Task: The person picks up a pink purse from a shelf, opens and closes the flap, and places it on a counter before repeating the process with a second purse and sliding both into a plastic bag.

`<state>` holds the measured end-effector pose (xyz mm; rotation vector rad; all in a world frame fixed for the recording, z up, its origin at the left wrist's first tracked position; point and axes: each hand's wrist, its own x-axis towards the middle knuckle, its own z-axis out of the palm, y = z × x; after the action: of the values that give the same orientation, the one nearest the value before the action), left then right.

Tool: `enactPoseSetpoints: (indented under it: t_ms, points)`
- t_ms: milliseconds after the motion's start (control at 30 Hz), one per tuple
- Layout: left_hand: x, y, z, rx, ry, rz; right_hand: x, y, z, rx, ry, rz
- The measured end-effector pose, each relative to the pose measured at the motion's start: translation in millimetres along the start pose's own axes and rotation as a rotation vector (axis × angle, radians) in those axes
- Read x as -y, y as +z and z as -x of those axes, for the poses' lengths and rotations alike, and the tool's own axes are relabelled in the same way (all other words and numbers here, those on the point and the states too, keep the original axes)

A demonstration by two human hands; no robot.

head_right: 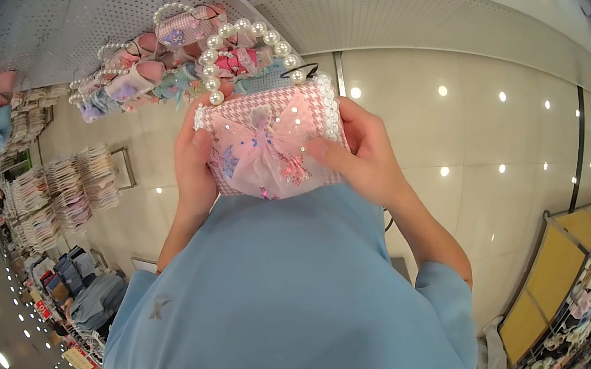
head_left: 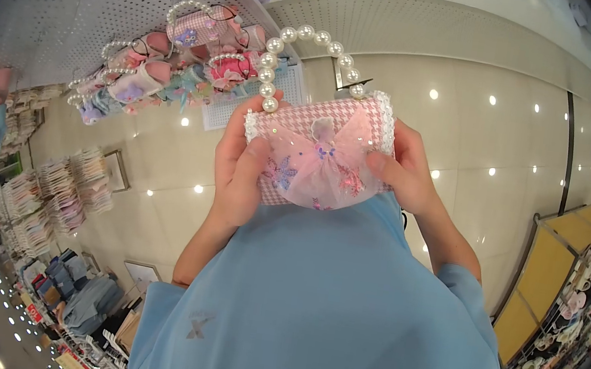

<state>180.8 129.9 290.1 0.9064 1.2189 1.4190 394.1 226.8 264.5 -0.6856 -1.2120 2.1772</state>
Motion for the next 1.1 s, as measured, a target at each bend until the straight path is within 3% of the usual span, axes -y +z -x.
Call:
enactPoseSetpoints:
  t_ms: [333,733,900,1033,1100]
  points:
    - [8,2,2,-0.034,0.055,0.058,0,-1,-3,0.049,-0.049,0.013]
    - [2,4,2,-0.063,0.042,0.059,-9,-1,-15,0.011,0.081,-0.041]
    - [4,1,4,-0.071,0.05,-0.029,-10,-1,-11,0.072,-0.014,0.03]
    - [10,-1,0,-0.118,0.005,0.051,-4,3,-8,0.027,0.022,-0.054]
    - [12,-3,-2,-0.13,0.001,0.086,-7,3,-10,0.038,-0.099,-0.109]
